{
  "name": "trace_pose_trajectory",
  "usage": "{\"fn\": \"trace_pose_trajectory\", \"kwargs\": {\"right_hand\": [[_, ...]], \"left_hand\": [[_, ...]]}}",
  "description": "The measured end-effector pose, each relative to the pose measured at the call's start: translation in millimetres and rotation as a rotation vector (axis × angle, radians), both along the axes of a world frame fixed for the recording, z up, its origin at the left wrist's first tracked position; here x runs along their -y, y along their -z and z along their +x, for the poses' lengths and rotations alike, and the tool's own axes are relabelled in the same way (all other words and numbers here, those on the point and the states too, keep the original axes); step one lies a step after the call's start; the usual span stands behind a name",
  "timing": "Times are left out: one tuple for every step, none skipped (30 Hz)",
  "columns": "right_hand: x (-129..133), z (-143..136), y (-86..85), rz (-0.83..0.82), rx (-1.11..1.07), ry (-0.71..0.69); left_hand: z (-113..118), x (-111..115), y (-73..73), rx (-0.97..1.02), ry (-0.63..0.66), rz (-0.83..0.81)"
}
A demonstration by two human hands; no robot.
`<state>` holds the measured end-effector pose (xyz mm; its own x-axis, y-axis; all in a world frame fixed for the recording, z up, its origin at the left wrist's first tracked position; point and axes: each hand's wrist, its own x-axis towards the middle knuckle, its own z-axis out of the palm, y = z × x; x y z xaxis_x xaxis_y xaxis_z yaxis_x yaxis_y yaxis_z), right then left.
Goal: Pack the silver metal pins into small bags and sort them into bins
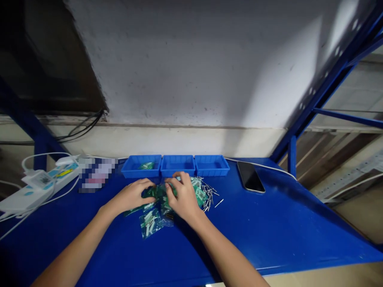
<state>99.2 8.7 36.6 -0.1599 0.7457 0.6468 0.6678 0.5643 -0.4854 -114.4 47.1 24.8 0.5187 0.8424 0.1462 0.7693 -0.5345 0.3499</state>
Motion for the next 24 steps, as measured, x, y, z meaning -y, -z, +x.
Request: {"fn": "trace_pose_trajectory", "kwargs": {"right_hand": [[0.8, -0.8, -0.3, -0.013, 0.014, -0.007], [1.7, -1.7, -0.6, -0.03, 0.027, -0.018], [2.5, -2.6, -1.0, -0.047, 0.037, -0.031], [3.3, -3.6, -1.5, -0.067, 0.044, -0.048], [4.0, -4.8, -2.0, -0.088, 0.044, -0.066], [4.5, -6.1, -2.7, -0.112, 0.032, -0.079], [4.8, -7.4, -3.4, -0.143, 0.002, -0.086], [4.8, -8.8, -4.3, -0.196, -0.052, -0.086], [4.6, -10.1, -5.2, -0.273, -0.133, -0.083], [4.3, -11.2, -6.1, -0.367, -0.235, -0.082], [3.8, -11.9, -7.0, -0.463, -0.35, -0.083], [3.4, -12.3, -7.7, -0.547, -0.466, -0.086], [3.3, -12.4, -8.3, -0.61, -0.576, -0.089], [3.4, -12.2, -8.5, -0.648, -0.673, -0.099], [3.8, -11.9, -8.4, -0.668, -0.753, -0.123], [4.5, -11.4, -8.0, -0.681, -0.817, -0.159], [5.5, -10.9, -7.3, -0.688, -0.868, -0.2], [6.4, -10.3, -6.4, -0.681, -0.9, -0.234], [7.3, -9.6, -5.6, -0.651, -0.914, -0.246], [8.0, -8.7, -5.0, -0.598, -0.904, -0.224], [8.5, -7.5, -4.7, -0.522, -0.873, -0.171], [8.7, -6.0, -4.9, -0.434, -0.823, -0.111], [8.6, -4.1, -5.6, -0.343, -0.759, -0.063], [8.5, -2.1, -6.6, -0.258, -0.686, -0.04]], "left_hand": [[0.3, -0.9, -0.7, 0.013, -0.002, -0.007], [0.9, -1.9, -2.7, 0.032, -0.011, -0.001], [1.8, -2.7, -5.7, 0.061, -0.024, 0.02], [3.0, -3.2, -9.3, 0.101, -0.042, 0.055], [4.5, -3.2, -13.0, 0.154, -0.062, 0.098], [6.3, -2.7, -16.5, 0.219, -0.082, 0.148], [8.5, -1.6, -19.4, 0.294, -0.098, 0.201], [11.1, 0.1, -21.5, 0.372, -0.105, 0.254], [14.3, 2.4, -22.7, 0.447, -0.1, 0.304], [17.9, 5.3, -22.9, 0.509, -0.08, 0.348], [22.0, 8.8, -22.3, 0.555, -0.045, 0.381], [26.3, 12.7, -21.1, 0.579, 0.006, 0.404], [30.7, 17.0, -19.7, 0.582, 0.068, 0.42], [35.0, 21.3, -18.3, 0.57, 0.131, 0.43], [38.8, 25.6, -17.4, 0.547, 0.186, 0.436], [42.1, 29.5, -16.9, 0.517, 0.231, 0.435], [44.7, 33.0, -17.1, 0.486, 0.256, 0.426], [46.6, 35.8, -17.8, 0.458, 0.259, 0.407], [47.8, 37.9, -18.9, 0.439, 0.243, 0.378], [48.5, 39.1, -20.1, 0.435, 0.214, 0.343], [48.7, 39.5, -21.2, 0.452, 0.178, 0.299], [48.8, 39.1, -22.1, 0.488, 0.139, 0.235], [48.8, 38.1, -22.6, 0.545, 0.099, 0.149], [48.9, 36.7, -22.6, 0.625, 0.055, 0.045]]}}
